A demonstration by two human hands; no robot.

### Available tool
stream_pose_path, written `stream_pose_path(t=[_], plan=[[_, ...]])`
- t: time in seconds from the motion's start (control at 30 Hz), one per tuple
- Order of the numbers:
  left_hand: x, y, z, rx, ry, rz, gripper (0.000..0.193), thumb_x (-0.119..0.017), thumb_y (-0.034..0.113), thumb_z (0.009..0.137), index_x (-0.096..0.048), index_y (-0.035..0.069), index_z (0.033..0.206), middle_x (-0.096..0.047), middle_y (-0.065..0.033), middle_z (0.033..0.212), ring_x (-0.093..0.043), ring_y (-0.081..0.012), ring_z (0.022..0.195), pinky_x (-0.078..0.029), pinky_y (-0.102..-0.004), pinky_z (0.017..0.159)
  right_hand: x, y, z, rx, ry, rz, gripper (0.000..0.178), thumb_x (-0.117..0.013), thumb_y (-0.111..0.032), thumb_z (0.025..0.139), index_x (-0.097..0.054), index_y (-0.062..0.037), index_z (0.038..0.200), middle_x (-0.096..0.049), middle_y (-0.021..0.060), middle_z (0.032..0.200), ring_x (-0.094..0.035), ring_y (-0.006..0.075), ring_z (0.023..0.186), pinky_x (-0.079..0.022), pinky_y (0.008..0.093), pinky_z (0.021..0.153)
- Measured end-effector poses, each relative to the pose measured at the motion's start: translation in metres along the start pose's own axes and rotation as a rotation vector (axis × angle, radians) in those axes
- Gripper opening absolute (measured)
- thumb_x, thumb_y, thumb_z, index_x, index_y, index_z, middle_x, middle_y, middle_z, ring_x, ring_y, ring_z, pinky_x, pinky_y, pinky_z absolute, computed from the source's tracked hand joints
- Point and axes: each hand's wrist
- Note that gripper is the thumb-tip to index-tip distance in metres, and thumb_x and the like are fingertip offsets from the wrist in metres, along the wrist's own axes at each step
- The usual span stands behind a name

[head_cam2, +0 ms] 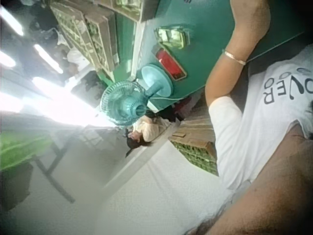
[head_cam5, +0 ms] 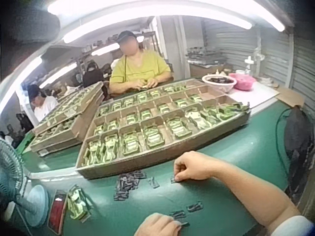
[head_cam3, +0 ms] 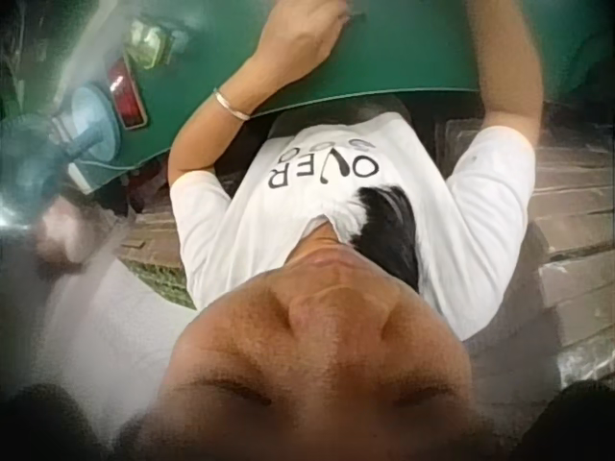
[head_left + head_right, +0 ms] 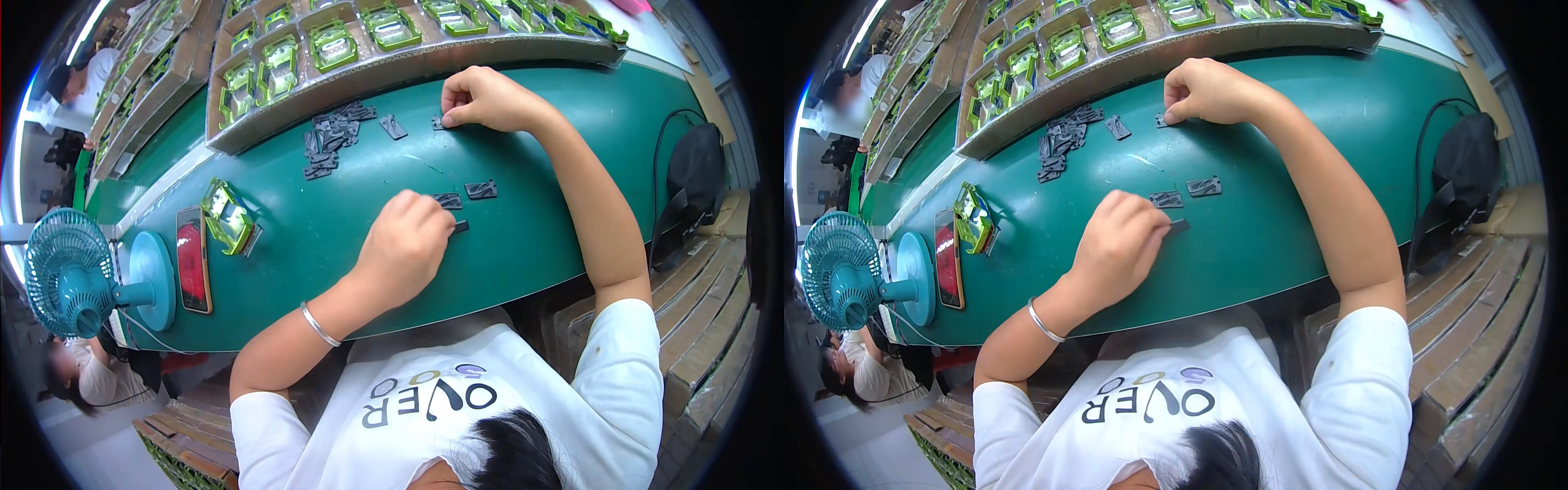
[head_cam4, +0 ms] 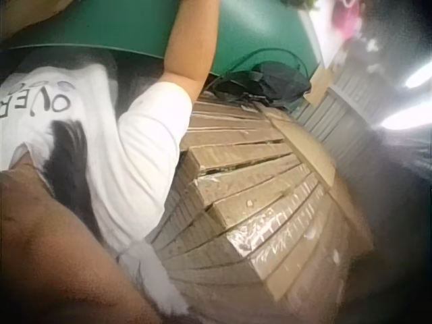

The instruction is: The person attaches pieces to a model car shell, sets the shell aside, arranges small plastic components on the table, and applies adhesive onto the components from a squeeze bottle.

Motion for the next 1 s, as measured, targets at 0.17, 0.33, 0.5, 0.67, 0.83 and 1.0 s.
stream_pose_path(t=[0.17, 0.33, 0.5, 0.67, 0.83, 1.0], plan=[[0.005, 0.009, -0.013, -0.265, -0.153, 0.196, 0.021, -0.06, 0.001, 0.061, -0.057, 0.0, 0.081, -0.051, -0.0076, 0.075, -0.05, -0.0226, 0.072, -0.042, -0.0319, 0.063, -0.002, 0.003, 0.0, 0.011, 0.004, 0.001, 0.014, -0.066, -0.011, 0.072, -0.059, 0.0003, 0.074, -0.057, 0.006, 0.066, -0.052, 0.013, 0.063, -0.043, 0.0265, 0.059], [0.024, 0.009, -0.021, -0.128, -0.104, 0.144, 0.027, -0.065, 0.005, 0.066, -0.058, -0.001, 0.091, -0.054, -0.0094, 0.09, -0.051, -0.0249, 0.082, -0.042, -0.0337, 0.069, 0.0, 0.0, 0.0, -0.011, 0.011, 0.004, 0.014, -0.066, -0.011, 0.072, -0.059, 0.0008, 0.074, -0.057, 0.0062, 0.066, -0.052, 0.0132, 0.063, -0.043, 0.0264, 0.058], [0.008, 0.016, -0.011, -0.105, -0.199, 0.199, 0.045, -0.065, 0.007, 0.065, -0.052, -0.002, 0.107, -0.049, -0.0134, 0.107, -0.048, -0.0276, 0.097, -0.041, -0.0354, 0.078, 0.002, 0.002, -0.001, -0.006, -0.022, -0.014, 0.014, -0.066, -0.011, 0.073, -0.059, 0.0013, 0.075, -0.058, 0.0062, 0.066, -0.053, 0.0131, 0.063, -0.044, 0.027, 0.059], [0.014, 0.017, -0.003, -0.064, -0.114, 0.239, 0.044, -0.065, 0.006, 0.065, -0.053, -0.004, 0.106, -0.049, -0.0149, 0.109, -0.048, -0.0294, 0.098, -0.041, -0.0373, 0.08, 0.004, 0.004, -0.002, -0.017, -0.003, 0.023, 0.015, -0.064, -0.012, 0.073, -0.06, 0.0013, 0.076, -0.059, 0.0063, 0.067, -0.053, 0.0127, 0.063, -0.044, 0.0267, 0.06], [0.011, 0.006, -0.004, -0.025, -0.113, 0.176, 0.041, -0.063, 0.001, 0.066, -0.052, -0.007, 0.104, -0.05, -0.0182, 0.106, -0.052, -0.0304, 0.095, -0.044, -0.0355, 0.081, 0.004, 0.005, 0.001, -0.01, 0.001, 0.037, 0.014, -0.064, -0.012, 0.073, -0.059, 0.0014, 0.076, -0.058, 0.0061, 0.066, -0.052, 0.0126, 0.063, -0.043, 0.0266, 0.061], [-0.007, 0.008, 0.015, -0.146, -0.135, 0.276, 0.033, -0.057, 0.003, 0.064, -0.054, -0.007, 0.096, -0.052, -0.0164, 0.098, -0.053, -0.0269, 0.085, -0.044, -0.0344, 0.076, 0.005, 0.004, -0.001, -0.004, -0.004, 0.058, 0.012, -0.063, -0.009, 0.073, -0.059, 0.0014, 0.075, -0.058, 0.0055, 0.066, -0.052, 0.0118, 0.063, -0.043, 0.0264, 0.06]])
Point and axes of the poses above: each hand's wrist, its own z-axis towards the middle knuckle, its own x-axis out of the back of the hand, y = z × x
